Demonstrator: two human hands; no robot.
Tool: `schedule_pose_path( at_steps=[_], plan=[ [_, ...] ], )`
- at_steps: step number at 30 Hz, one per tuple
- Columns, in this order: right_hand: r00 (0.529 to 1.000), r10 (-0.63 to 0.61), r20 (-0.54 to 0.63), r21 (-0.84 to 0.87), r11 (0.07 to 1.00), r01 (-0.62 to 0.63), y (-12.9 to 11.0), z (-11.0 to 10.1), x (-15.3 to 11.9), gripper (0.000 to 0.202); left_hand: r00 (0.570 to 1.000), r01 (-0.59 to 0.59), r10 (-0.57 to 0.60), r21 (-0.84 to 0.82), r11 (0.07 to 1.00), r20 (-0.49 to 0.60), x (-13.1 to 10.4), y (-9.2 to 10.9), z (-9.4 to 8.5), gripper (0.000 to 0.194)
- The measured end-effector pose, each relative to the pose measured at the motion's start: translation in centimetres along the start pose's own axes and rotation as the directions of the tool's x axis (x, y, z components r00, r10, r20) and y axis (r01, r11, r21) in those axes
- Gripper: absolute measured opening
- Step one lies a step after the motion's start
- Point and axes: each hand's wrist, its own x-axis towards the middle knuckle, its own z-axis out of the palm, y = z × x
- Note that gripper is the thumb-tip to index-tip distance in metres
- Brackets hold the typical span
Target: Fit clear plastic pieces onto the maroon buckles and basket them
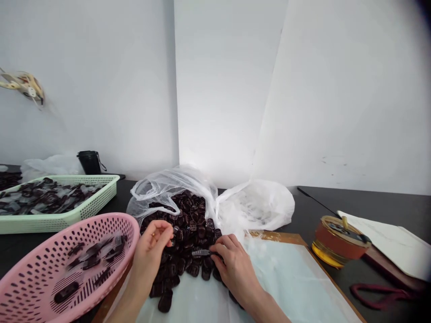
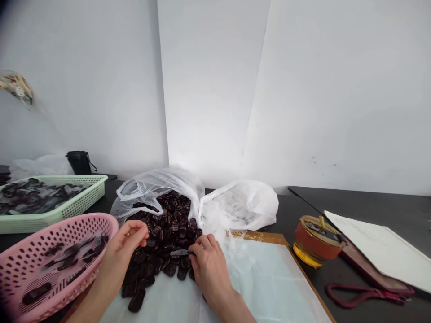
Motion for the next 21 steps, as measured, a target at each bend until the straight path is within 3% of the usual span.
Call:
schedule_pose_path(
  at_steps=[2, 5, 8, 12, 15, 17, 19, 21],
  plan=[
    [0.999, -0.027, -0.034, 0.005, 1.0, 0.027, 0.1, -0.2, 0.0, 0.02, 0.991, -0.113, 0.088, 0.283, 0.952, 0.101, -0.1, -0.8, 0.3, 0.007],
    [0.992, -0.051, -0.119, 0.063, 0.996, 0.059, 0.5, -0.5, -0.1, 0.02, 0.929, -0.36, 0.236, 0.558, 0.748, 0.284, -0.9, -1.8, 1.2, 0.01],
    [0.984, 0.067, -0.167, 0.214, 0.976, -0.03, 1.2, -0.7, -0.4, 0.013, 0.887, -0.448, 0.224, 0.634, 0.631, 0.404, -2.0, -2.3, 2.3, 0.019],
    [0.96, 0.268, -0.079, 0.455, 0.867, -0.204, 1.7, -0.9, -0.6, 0.013, 0.849, -0.528, 0.296, 0.712, 0.463, 0.437, -2.3, -2.2, 2.8, 0.025],
    [0.961, 0.276, -0.033, 0.532, 0.819, -0.217, 1.3, -1.1, -0.6, 0.018, 0.839, -0.463, 0.426, 0.855, 0.233, 0.339, -1.2, -2.0, 1.6, 0.03],
    [0.961, 0.276, -0.012, 0.563, 0.796, -0.221, 0.9, -1.1, -0.6, 0.019, 0.873, -0.32, 0.427, 0.937, 0.138, 0.235, -0.2, -2.2, 0.4, 0.033],
    [0.962, 0.274, 0.009, 0.594, 0.772, -0.226, 0.6, -0.9, -0.6, 0.02, 0.909, -0.252, 0.371, 0.961, 0.118, 0.192, 0.4, -2.5, -0.5, 0.038],
    [0.957, 0.286, 0.05, 0.653, 0.716, -0.248, 0.6, -0.7, -0.5, 0.021, 0.921, -0.259, 0.334, 0.956, 0.135, 0.202, 0.6, -2.8, -0.9, 0.044]
  ],
)
